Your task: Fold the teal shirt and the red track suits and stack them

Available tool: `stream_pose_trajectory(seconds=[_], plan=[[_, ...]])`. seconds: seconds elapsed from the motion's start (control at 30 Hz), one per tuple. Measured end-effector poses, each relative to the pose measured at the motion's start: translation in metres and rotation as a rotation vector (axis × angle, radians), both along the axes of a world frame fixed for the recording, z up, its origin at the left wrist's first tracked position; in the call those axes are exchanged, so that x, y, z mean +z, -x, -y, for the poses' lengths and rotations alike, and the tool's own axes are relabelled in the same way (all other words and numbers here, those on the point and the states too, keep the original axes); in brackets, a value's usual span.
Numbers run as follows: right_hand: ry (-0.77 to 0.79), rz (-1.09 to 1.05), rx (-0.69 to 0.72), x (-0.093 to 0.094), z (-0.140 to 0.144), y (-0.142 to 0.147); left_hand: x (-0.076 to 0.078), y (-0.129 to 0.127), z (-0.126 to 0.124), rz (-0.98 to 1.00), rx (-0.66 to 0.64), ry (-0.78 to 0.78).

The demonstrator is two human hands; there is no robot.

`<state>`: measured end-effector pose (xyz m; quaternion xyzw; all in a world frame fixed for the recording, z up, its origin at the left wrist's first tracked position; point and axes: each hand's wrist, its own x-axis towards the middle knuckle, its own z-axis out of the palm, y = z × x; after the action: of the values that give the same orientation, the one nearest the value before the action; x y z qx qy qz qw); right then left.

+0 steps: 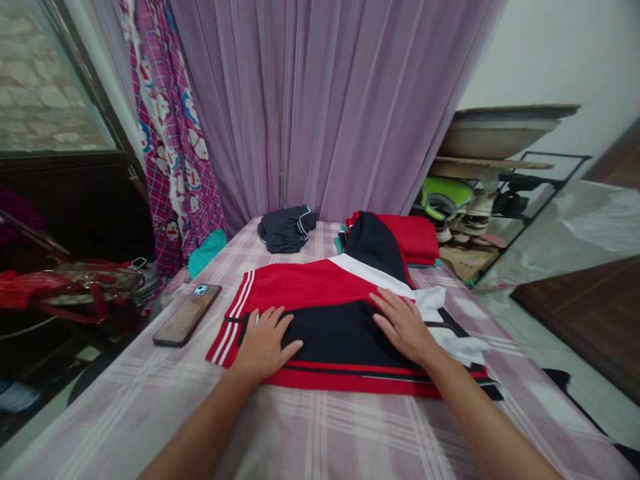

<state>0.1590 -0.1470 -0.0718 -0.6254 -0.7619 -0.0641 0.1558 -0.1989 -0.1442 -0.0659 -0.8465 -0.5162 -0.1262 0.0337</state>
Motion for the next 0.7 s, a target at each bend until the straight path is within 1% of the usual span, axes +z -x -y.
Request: stream_pose_trajectory(seconds=[0.07, 0.13, 0.17, 0.23, 0.3, 0.37, 0.43, 0.5, 0.6, 0.67, 0.7], plan=[[0.137, -0.008, 0.003, -0.011, 0.011, 0.009, 0.002, 0.000, 0.000, 0.007, 0.005, 0.044], [0.235, -0.029, -0.016, -0.018, 0.016, 0.010, 0.005, 0.002, -0.003, 0.033, 0.007, 0.113], [0.255, -0.040, -0.013, -0.018, 0.016, 0.008, 0.008, 0.005, -0.005, 0.059, 0.004, 0.154], [0.249, -0.057, 0.007, -0.012, 0.010, 0.001, 0.017, 0.012, -0.013, 0.140, -0.021, 0.236], [0.194, -0.071, 0.024, 0.003, -0.004, -0.010, 0.027, 0.023, -0.026, 0.229, -0.051, 0.301], [0.099, -0.101, -0.002, 0.023, -0.026, -0.023, 0.039, 0.035, -0.045, 0.274, -0.043, 0.334], [0.010, -0.149, -0.096, 0.047, -0.053, -0.037, 0.049, 0.047, -0.070, 0.242, 0.006, 0.333], [-0.029, -0.196, -0.240, 0.073, -0.086, -0.050, 0.056, 0.058, -0.100, 0.158, 0.066, 0.316], [-0.013, -0.248, -0.424, 0.107, -0.140, -0.064, 0.060, 0.069, -0.148, 0.023, 0.155, 0.313], [0.002, -0.274, -0.490, 0.121, -0.175, -0.071, 0.059, 0.073, -0.177, -0.044, 0.201, 0.318], [0.011, -0.283, -0.522, 0.125, -0.192, -0.073, 0.057, 0.074, -0.190, -0.073, 0.214, 0.327]])
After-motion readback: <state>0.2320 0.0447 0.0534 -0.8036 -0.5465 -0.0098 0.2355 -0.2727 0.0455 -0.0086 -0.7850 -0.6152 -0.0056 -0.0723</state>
